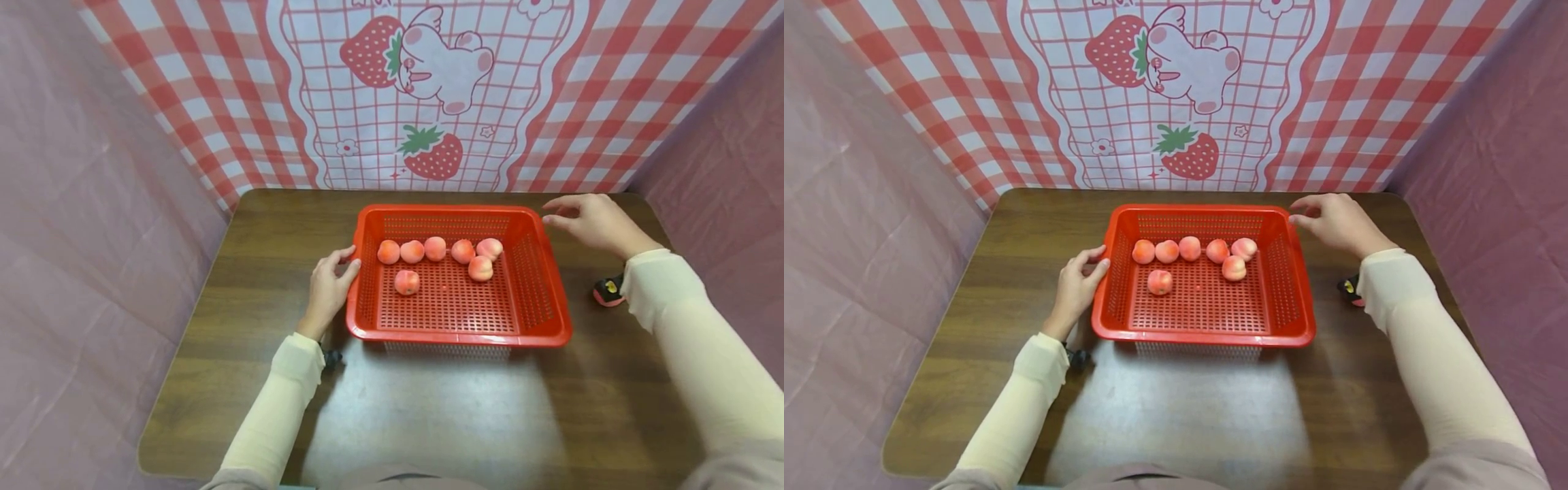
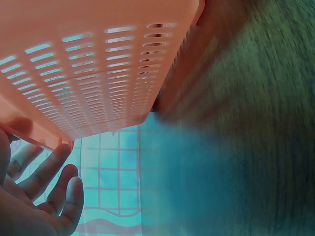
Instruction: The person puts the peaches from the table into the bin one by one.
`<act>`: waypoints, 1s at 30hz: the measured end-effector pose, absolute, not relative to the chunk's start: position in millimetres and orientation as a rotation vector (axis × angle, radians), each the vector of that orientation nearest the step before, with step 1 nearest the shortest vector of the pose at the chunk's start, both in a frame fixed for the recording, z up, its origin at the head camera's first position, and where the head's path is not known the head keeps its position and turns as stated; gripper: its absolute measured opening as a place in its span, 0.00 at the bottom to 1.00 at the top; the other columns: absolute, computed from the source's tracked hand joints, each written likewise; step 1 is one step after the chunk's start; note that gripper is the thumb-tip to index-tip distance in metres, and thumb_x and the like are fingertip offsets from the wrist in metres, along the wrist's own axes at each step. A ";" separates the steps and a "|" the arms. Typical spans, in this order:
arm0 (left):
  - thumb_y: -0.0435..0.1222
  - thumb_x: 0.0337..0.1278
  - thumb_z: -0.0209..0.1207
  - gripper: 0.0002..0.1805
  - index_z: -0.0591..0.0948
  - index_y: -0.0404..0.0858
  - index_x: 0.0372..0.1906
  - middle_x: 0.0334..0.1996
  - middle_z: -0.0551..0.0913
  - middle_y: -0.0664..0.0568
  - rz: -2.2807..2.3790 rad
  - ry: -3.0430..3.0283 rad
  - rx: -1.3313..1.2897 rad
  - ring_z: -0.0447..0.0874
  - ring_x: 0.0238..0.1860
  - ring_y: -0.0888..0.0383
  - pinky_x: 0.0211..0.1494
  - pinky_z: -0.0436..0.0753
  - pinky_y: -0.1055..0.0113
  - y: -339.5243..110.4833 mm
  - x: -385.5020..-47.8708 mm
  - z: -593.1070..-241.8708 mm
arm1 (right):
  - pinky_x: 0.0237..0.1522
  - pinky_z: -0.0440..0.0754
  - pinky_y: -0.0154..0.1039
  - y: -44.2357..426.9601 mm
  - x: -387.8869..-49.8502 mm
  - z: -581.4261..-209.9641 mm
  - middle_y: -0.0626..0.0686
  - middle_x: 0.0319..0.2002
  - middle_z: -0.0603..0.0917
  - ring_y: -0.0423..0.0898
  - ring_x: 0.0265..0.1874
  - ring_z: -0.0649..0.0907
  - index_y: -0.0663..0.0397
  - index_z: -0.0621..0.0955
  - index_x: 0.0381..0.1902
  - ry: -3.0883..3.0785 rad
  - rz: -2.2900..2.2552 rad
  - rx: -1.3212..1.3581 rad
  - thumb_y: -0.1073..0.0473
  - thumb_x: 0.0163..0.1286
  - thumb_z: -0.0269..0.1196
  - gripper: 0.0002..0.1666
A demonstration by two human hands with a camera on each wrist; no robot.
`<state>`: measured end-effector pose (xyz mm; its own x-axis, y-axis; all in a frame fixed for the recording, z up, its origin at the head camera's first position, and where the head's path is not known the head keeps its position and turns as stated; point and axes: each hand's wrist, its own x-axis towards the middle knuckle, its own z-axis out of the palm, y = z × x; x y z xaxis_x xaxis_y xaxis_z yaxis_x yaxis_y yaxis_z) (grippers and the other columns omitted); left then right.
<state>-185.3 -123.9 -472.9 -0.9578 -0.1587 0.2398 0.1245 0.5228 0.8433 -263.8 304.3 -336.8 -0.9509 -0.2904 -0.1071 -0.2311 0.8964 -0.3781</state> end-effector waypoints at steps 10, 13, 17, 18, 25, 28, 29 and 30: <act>0.38 0.62 0.62 0.17 0.83 0.39 0.55 0.46 0.86 0.42 -1.415 -2.482 0.035 0.80 0.46 0.40 0.50 0.81 0.50 -124.0 -184.1 -471.5 | 0.47 0.77 0.61 327.0 -256.8 -340.6 0.68 0.49 0.83 0.61 0.46 0.82 0.59 0.79 0.57 2.928 -0.537 -0.395 0.44 0.71 0.59 0.27; 0.38 0.62 0.62 0.17 0.83 0.39 0.54 0.46 0.86 0.41 -1.423 -2.481 0.037 0.79 0.46 0.39 0.50 0.81 0.49 -123.8 -184.0 -471.9 | 0.48 0.76 0.62 336.0 -253.5 -345.3 0.69 0.50 0.83 0.63 0.47 0.82 0.59 0.78 0.58 2.931 -0.532 -0.378 0.44 0.71 0.58 0.28; 0.39 0.62 0.62 0.18 0.82 0.39 0.55 0.46 0.86 0.42 -1.426 -2.483 0.041 0.79 0.46 0.39 0.50 0.80 0.50 -123.9 -184.6 -472.2 | 0.48 0.75 0.63 349.7 -250.6 -351.1 0.70 0.48 0.83 0.65 0.47 0.81 0.62 0.78 0.58 2.942 -0.501 -0.346 0.42 0.71 0.57 0.31; 0.39 0.62 0.62 0.18 0.82 0.40 0.55 0.46 0.86 0.42 -1.426 -2.486 0.041 0.79 0.46 0.39 0.50 0.80 0.50 -123.9 -184.9 -472.4 | 0.47 0.75 0.63 353.9 -250.1 -352.3 0.71 0.48 0.83 0.66 0.47 0.81 0.62 0.77 0.58 2.942 -0.489 -0.336 0.41 0.71 0.57 0.32; 0.40 0.63 0.62 0.18 0.82 0.41 0.56 0.46 0.86 0.43 -1.433 -2.503 0.040 0.79 0.45 0.40 0.50 0.81 0.52 -124.0 -185.7 -472.7 | 0.48 0.73 0.66 381.8 -244.3 -357.5 0.74 0.50 0.80 0.71 0.47 0.79 0.68 0.73 0.60 2.870 -0.375 -0.234 0.40 0.71 0.56 0.37; 0.40 0.62 0.62 0.18 0.82 0.40 0.56 0.46 0.86 0.42 -1.442 -2.488 0.034 0.79 0.46 0.39 0.51 0.81 0.50 -124.6 -185.6 -473.5 | 0.48 0.72 0.67 391.8 -242.4 -362.6 0.75 0.50 0.80 0.75 0.49 0.77 0.70 0.73 0.59 2.830 -0.316 -0.225 0.41 0.71 0.57 0.37; 0.40 0.62 0.62 0.18 0.82 0.40 0.56 0.46 0.86 0.42 -1.442 -2.486 0.032 0.79 0.46 0.39 0.51 0.81 0.50 -124.8 -185.6 -473.9 | 0.49 0.72 0.68 394.8 -241.6 -365.1 0.75 0.50 0.80 0.76 0.50 0.76 0.70 0.73 0.59 2.815 -0.300 -0.220 0.42 0.71 0.57 0.36; 0.40 0.62 0.62 0.18 0.82 0.40 0.56 0.46 0.86 0.42 -1.445 -2.483 0.030 0.79 0.46 0.38 0.51 0.81 0.50 -125.0 -185.5 -474.1 | 0.50 0.71 0.69 397.9 -240.7 -368.3 0.75 0.50 0.80 0.77 0.51 0.75 0.71 0.73 0.59 2.800 -0.287 -0.219 0.43 0.71 0.58 0.36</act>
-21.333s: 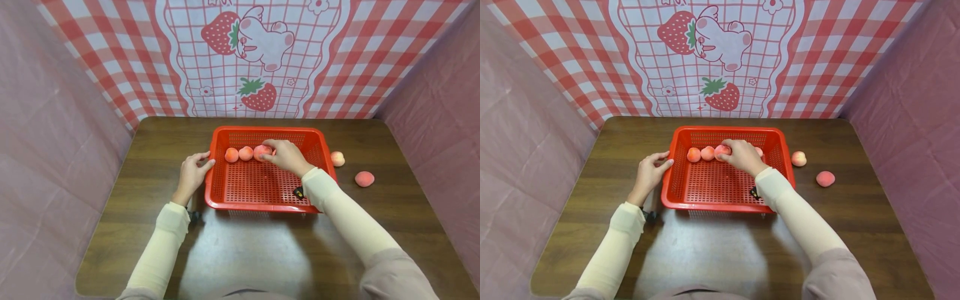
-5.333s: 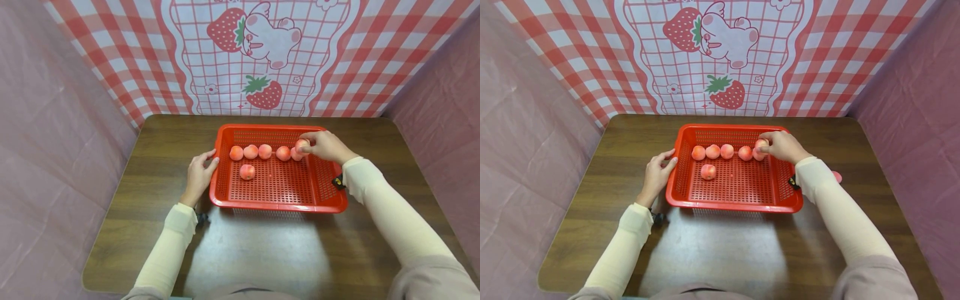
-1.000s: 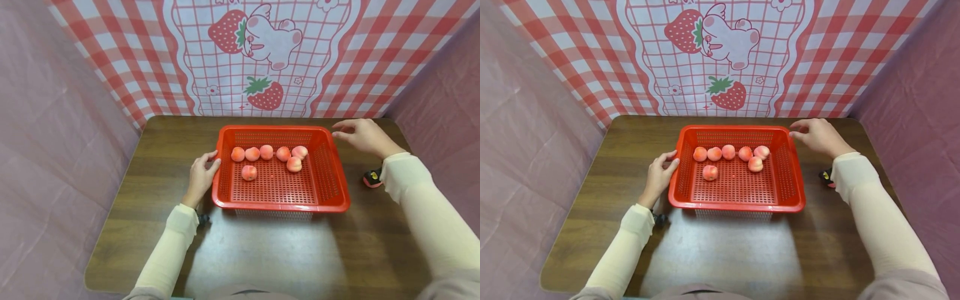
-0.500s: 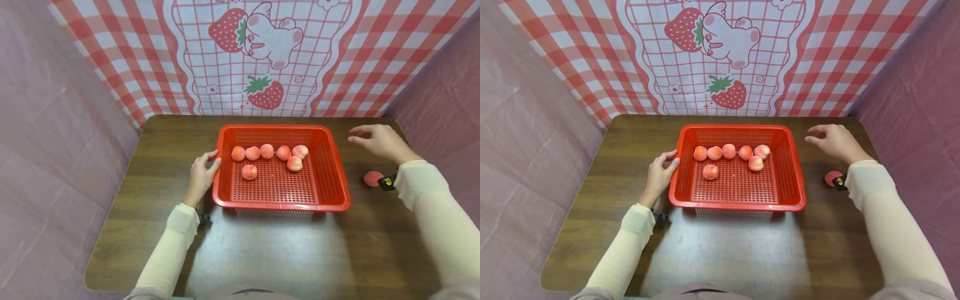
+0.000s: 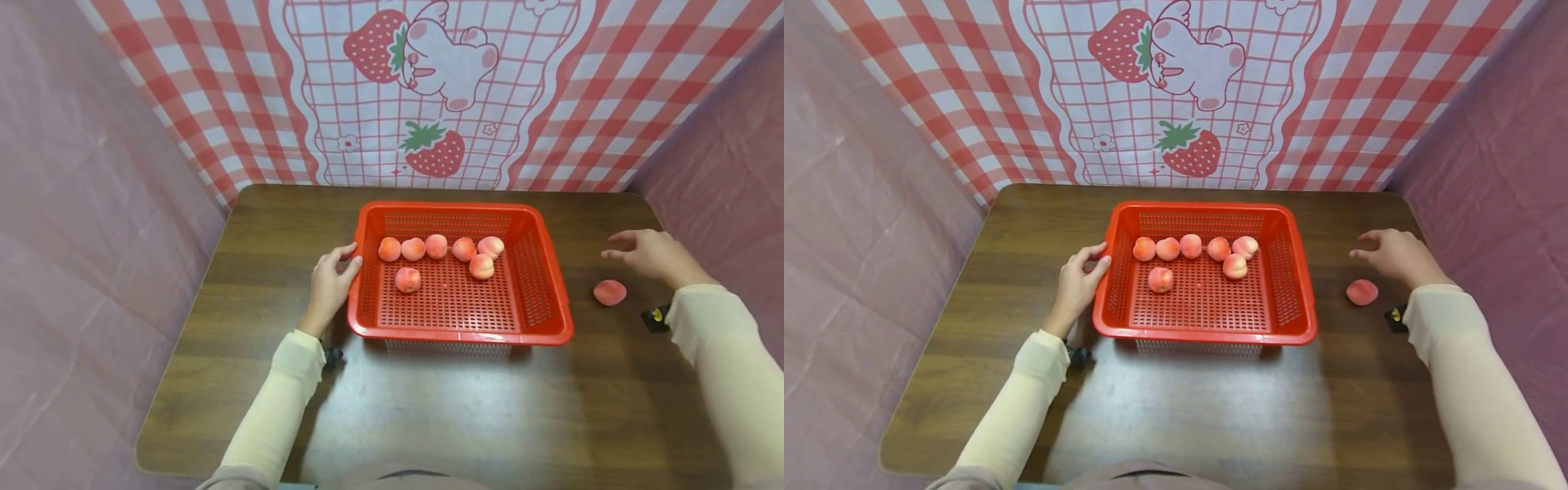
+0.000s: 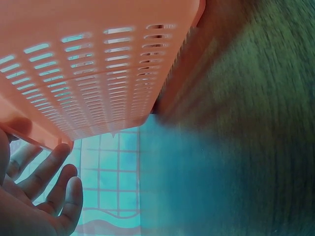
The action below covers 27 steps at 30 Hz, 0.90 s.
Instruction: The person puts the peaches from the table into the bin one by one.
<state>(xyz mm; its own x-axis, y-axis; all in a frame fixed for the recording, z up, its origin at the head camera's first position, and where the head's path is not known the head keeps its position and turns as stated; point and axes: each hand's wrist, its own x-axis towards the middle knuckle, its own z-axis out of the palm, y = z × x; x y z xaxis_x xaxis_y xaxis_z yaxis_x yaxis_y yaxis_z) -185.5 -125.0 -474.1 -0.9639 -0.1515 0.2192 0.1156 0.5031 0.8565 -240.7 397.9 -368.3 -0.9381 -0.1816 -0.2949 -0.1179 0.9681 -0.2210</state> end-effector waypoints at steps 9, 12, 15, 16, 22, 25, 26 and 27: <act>0.39 0.62 0.62 0.18 0.82 0.40 0.56 0.47 0.86 0.42 -1.445 -2.494 0.031 0.79 0.46 0.40 0.50 0.81 0.50 -124.3 -185.0 -472.9 | 0.49 0.71 0.71 418.5 -230.6 -398.6 0.80 0.54 0.74 0.81 0.53 0.70 0.74 0.71 0.59 2.694 -0.221 -0.161 0.42 0.64 0.62 0.41; 0.39 0.62 0.62 0.18 0.82 0.40 0.56 0.46 0.86 0.42 -1.444 -2.491 0.031 0.79 0.46 0.41 0.50 0.81 0.51 -124.6 -185.2 -473.4 | 0.48 0.71 0.71 421.6 -227.8 -404.3 0.82 0.57 0.70 0.82 0.54 0.69 0.72 0.70 0.61 2.674 -0.200 -0.123 0.39 0.63 0.63 0.44; 0.40 0.62 0.62 0.18 0.82 0.40 0.56 0.46 0.86 0.42 -1.430 -2.490 0.030 0.79 0.45 0.42 0.50 0.81 0.52 -125.1 -185.3 -473.7 | 0.49 0.71 0.71 423.3 -225.4 -408.5 0.82 0.58 0.68 0.82 0.55 0.68 0.71 0.69 0.62 2.658 -0.192 -0.102 0.39 0.63 0.62 0.44; 0.40 0.62 0.62 0.18 0.82 0.40 0.56 0.46 0.86 0.42 -1.421 -2.493 0.029 0.79 0.45 0.43 0.49 0.81 0.52 -125.2 -185.1 -473.5 | 0.49 0.71 0.71 423.6 -224.6 -409.5 0.82 0.58 0.67 0.82 0.55 0.68 0.71 0.69 0.63 2.655 -0.194 -0.100 0.38 0.64 0.61 0.45; 0.39 0.62 0.62 0.18 0.82 0.39 0.55 0.45 0.87 0.43 -1.400 -2.488 0.023 0.80 0.44 0.46 0.48 0.80 0.54 -125.5 -184.5 -473.1 | 0.49 0.71 0.71 424.1 -220.2 -413.8 0.81 0.59 0.67 0.82 0.55 0.67 0.69 0.67 0.64 2.654 -0.203 -0.085 0.38 0.65 0.60 0.45; 0.39 0.61 0.62 0.18 0.83 0.39 0.55 0.45 0.87 0.43 -1.398 -2.480 0.024 0.80 0.44 0.45 0.48 0.81 0.53 -125.2 -184.3 -472.7 | 0.48 0.72 0.71 424.6 -218.8 -414.8 0.81 0.59 0.67 0.82 0.55 0.68 0.69 0.67 0.64 2.662 -0.197 -0.076 0.37 0.65 0.60 0.45; 0.39 0.61 0.62 0.18 0.83 0.39 0.55 0.45 0.87 0.43 -1.396 -2.479 0.025 0.80 0.44 0.45 0.48 0.81 0.53 -125.0 -184.2 -472.6 | 0.48 0.72 0.71 424.9 -218.3 -414.9 0.81 0.59 0.67 0.82 0.55 0.68 0.69 0.67 0.64 2.665 -0.195 -0.073 0.38 0.65 0.60 0.45; 0.39 0.61 0.62 0.18 0.82 0.38 0.55 0.45 0.87 0.43 -1.395 -2.478 0.025 0.80 0.44 0.45 0.48 0.81 0.53 -124.9 -184.3 -472.6 | 0.48 0.72 0.71 425.6 -217.9 -415.3 0.81 0.60 0.67 0.82 0.55 0.68 0.70 0.67 0.64 2.666 -0.192 -0.070 0.38 0.65 0.60 0.44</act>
<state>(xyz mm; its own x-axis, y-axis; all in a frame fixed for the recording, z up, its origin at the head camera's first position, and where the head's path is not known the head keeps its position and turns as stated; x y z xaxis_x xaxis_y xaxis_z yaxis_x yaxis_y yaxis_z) -184.3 -124.9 -472.6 -0.9559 -0.1592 0.2470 0.1286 0.5290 0.8388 -217.9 425.6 -415.3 -0.8914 -0.0817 -0.4457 -0.0170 0.9890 -0.1471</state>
